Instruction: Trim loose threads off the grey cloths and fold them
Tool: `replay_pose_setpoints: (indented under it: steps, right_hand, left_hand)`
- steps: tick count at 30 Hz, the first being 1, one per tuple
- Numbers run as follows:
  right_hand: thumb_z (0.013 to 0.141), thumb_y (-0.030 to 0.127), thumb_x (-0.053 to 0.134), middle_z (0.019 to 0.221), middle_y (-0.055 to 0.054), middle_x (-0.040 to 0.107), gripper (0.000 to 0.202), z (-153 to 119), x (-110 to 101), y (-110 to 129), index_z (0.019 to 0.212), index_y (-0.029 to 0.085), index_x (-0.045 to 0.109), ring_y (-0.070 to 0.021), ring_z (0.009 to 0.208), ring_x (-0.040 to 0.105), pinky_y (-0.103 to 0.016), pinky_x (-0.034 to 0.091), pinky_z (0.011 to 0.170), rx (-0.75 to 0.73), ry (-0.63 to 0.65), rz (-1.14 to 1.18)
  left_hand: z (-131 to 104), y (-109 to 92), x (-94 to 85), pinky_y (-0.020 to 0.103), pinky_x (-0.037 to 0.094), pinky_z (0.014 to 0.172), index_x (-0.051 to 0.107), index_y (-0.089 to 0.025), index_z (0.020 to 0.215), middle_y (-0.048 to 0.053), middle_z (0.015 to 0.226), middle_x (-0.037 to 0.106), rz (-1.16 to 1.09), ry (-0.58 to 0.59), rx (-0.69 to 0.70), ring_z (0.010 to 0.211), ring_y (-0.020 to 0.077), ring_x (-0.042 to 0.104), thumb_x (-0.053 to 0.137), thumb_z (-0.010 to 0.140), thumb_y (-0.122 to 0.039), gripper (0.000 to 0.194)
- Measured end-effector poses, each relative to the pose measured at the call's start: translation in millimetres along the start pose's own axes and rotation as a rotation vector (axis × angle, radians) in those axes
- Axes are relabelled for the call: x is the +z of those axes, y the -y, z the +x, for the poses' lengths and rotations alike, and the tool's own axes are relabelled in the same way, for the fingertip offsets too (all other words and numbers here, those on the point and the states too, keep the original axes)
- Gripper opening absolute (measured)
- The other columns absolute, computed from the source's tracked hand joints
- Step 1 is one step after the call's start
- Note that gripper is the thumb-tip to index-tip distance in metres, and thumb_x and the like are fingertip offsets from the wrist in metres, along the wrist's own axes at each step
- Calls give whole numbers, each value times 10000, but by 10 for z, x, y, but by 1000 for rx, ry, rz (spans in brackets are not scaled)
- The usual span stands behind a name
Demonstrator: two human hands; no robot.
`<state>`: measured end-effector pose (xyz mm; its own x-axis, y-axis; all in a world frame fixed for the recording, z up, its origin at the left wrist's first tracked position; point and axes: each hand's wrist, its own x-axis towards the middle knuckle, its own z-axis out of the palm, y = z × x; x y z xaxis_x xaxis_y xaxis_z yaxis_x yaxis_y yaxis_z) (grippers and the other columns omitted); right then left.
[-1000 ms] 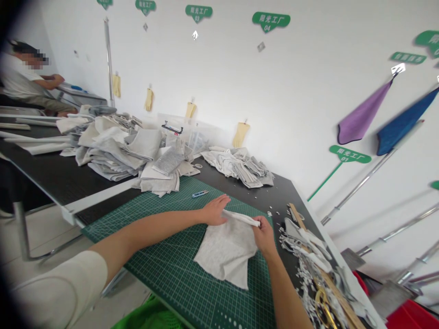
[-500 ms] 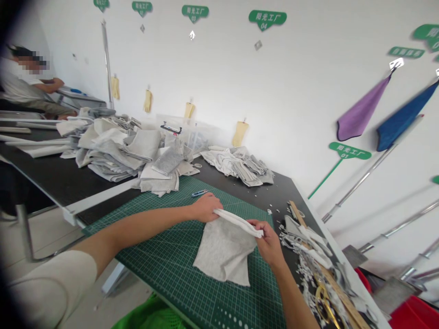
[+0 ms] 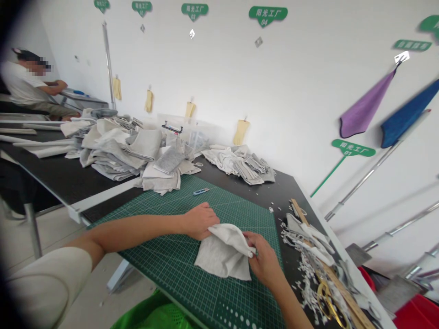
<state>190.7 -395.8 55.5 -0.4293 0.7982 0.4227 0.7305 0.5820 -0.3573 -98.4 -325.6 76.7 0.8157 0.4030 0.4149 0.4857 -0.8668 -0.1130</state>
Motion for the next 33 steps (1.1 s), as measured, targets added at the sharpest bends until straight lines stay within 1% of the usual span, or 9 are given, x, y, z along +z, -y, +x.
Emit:
replay_pose_setpoints:
  steps: [4, 7, 13, 18, 22, 24, 27, 30, 33]
  right_hand:
    - [710, 94, 436, 1172, -87, 591, 180, 3, 130, -46, 839, 219, 453, -216, 1073, 558, -384, 447, 907, -45, -8, -33]
    - [713, 111, 454, 1211, -81, 576, 200, -13, 232, -89, 882, 214, 483, -215, 1071, 563, -375, 461, 889, 45, -15, -49]
    - [752, 201, 509, 1257, -119, 521, 443, -43, 394, -137, 1190, 192, 445, -247, 1122, 533, -439, 434, 936, 135, -66, -82]
    - [739, 265, 566, 1326, -179, 412, 449, -67, 355, -15, 1149, 170, 410, -322, 1207, 429, -531, 375, 962, 52, -332, -172]
    - [752, 263, 597, 1142, -170, 481, 390, -96, 314, 129, 1101, 181, 444, -320, 1103, 463, -536, 387, 920, -44, -470, -259]
    - [765, 227, 593, 1044, -138, 522, 323, -107, 314, 186, 1061, 201, 465, -286, 1005, 508, -492, 423, 863, -108, -405, -260]
    - [797, 182, 559, 1005, -102, 582, 259, -99, 331, 253, 1045, 223, 497, -244, 958, 546, -437, 441, 842, -236, -154, -235]
    - [836, 185, 522, 1090, -89, 610, 265, -61, 348, 287, 1099, 221, 529, -227, 1034, 548, -429, 422, 918, -294, 70, -236]
    - [852, 209, 508, 1125, -79, 613, 242, -23, 331, 287, 1086, 225, 568, -225, 1044, 552, -471, 374, 982, -273, 140, -281]
  left_hand:
    - [-14, -30, 93, 372, 359, 764, 602, -171, 926, 77, 834, 673, -48, 11, -10, 791, 214, 605, 515, 782, -349, 245]
    - [-42, -49, 152, 337, 404, 723, 598, -186, 982, 74, 888, 678, -73, 35, -2, 824, 219, 619, 501, 791, -346, 268]
    - [-70, -98, 265, 301, 462, 672, 592, -220, 994, 49, 893, 683, -176, 179, -85, 820, 227, 644, 515, 784, -373, 272]
    - [12, 18, 396, 275, 473, 766, 620, -209, 978, 18, 953, 677, -604, 33, -399, 898, 182, 628, 468, 826, -302, 234]
    - [76, 131, 511, 238, 492, 568, 612, -169, 961, 34, 879, 656, -860, -11, -696, 715, 149, 621, 419, 836, -288, 259]
    - [85, 156, 556, 215, 457, 453, 596, -164, 991, 45, 872, 640, -910, -9, -778, 637, 138, 600, 395, 838, -288, 282]
    - [80, 165, 584, 191, 425, 405, 599, -163, 976, 48, 882, 627, -917, -23, -807, 619, 130, 588, 407, 820, -266, 268]
    - [71, 163, 569, 191, 417, 404, 603, -162, 971, 41, 859, 629, -884, -21, -780, 579, 121, 581, 415, 815, -264, 265]
    - [72, 163, 532, 227, 464, 496, 617, -166, 939, 32, 846, 643, -828, -32, -740, 604, 131, 592, 431, 811, -278, 252]
